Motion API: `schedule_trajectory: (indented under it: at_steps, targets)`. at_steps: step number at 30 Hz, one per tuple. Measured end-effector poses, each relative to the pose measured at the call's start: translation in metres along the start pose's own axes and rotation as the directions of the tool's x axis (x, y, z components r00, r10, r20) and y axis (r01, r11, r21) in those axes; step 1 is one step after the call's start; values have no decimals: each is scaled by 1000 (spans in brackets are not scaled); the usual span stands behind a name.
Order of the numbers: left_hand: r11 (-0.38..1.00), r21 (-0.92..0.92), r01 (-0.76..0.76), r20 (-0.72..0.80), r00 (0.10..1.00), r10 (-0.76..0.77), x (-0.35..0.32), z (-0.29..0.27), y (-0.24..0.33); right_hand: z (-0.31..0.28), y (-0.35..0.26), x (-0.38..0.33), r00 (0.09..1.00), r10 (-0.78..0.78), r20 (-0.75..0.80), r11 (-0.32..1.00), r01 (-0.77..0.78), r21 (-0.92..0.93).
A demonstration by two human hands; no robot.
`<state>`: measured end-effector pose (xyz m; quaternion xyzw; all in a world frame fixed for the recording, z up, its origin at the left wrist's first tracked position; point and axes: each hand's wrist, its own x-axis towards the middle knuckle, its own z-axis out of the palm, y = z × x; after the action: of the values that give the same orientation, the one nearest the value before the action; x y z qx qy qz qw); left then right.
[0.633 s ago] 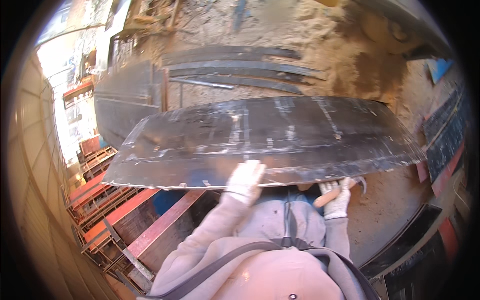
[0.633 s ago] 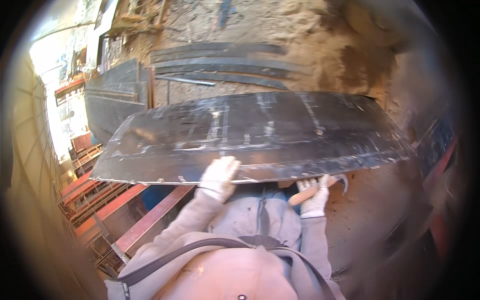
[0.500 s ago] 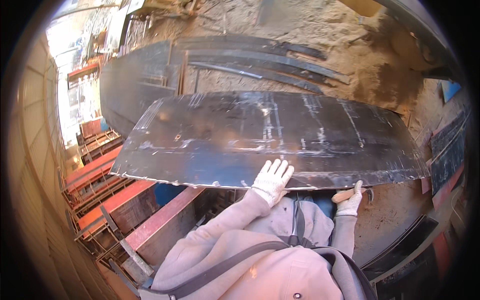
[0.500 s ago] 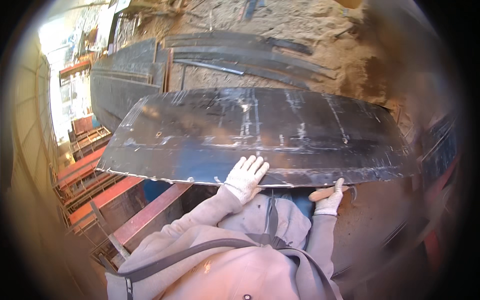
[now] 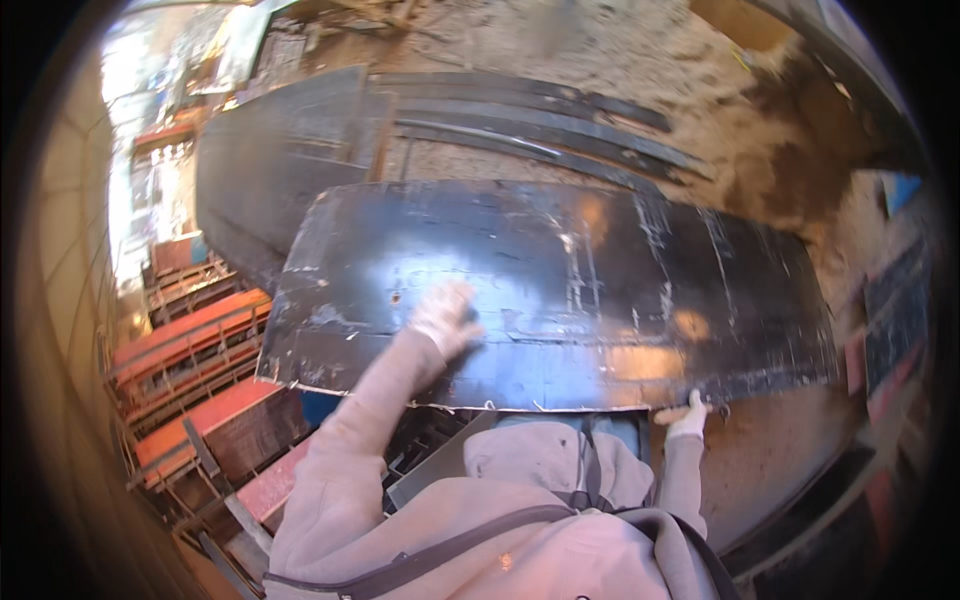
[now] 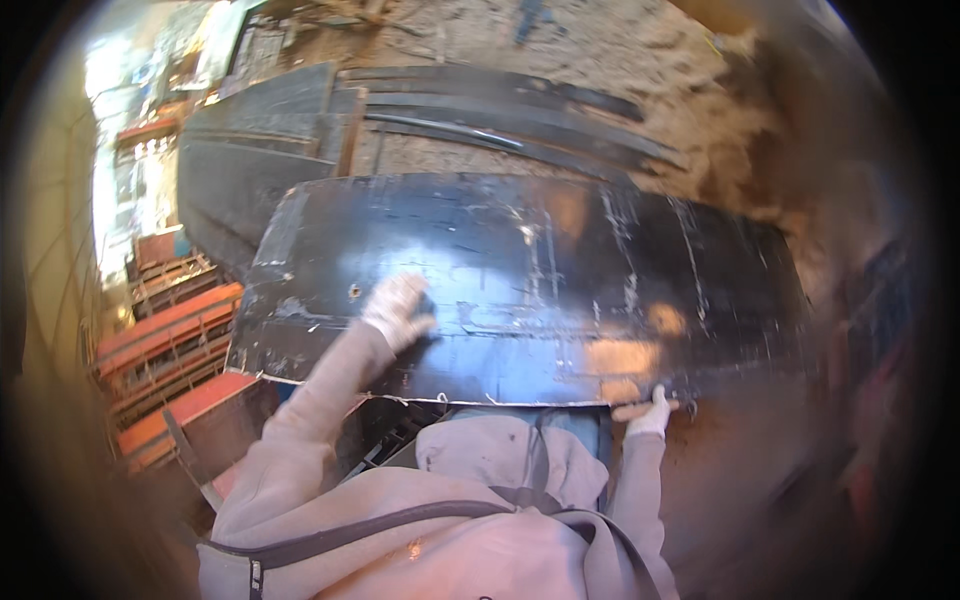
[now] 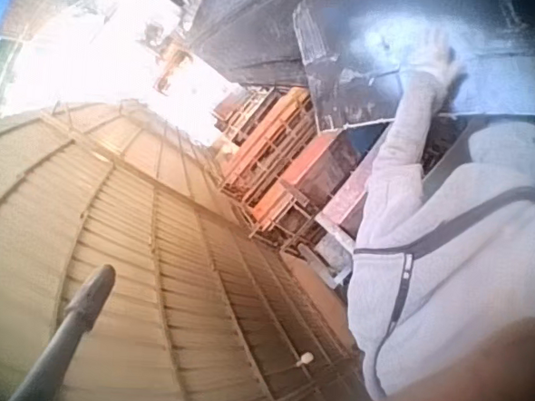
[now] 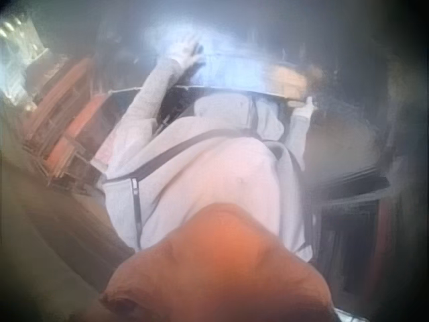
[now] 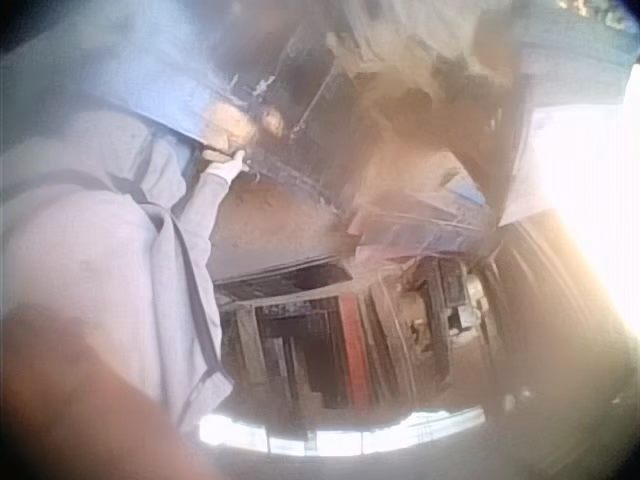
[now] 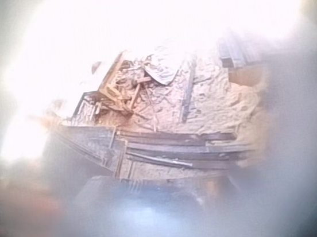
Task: The person uses a hammer to break apart a large piece of dark wood or paneling. They repeatedly strike the material, causing it to crack and separate into smaller pieces, which are then moved aside.
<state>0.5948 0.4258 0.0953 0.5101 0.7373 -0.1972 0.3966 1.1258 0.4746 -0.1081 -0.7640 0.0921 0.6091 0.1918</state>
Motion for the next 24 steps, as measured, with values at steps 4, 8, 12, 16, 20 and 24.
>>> schedule_trajectory:
  at_steps: [4,8,12,16,20,24]
  targets:
    - [990,107,94,-174,982,-75,116,-2,-72,30,-10,-21,998,-29,-49,987,36,159]
    - [987,131,98,-201,977,-71,237,-6,-106,35,-9,-27,973,-73,-217,983,107,149]
    - [943,263,204,-62,979,-194,346,-3,-134,37,-3,-27,907,6,-421,968,100,229]
    - [938,236,253,86,956,-279,389,6,-163,50,-5,-35,881,44,-471,979,57,198]
    - [972,107,211,-52,977,-206,363,-32,-151,51,-6,-50,948,64,-313,978,3,210]
    - [958,198,208,-299,944,-143,300,-133,-57,9,31,-6,959,185,-216,957,-126,260]
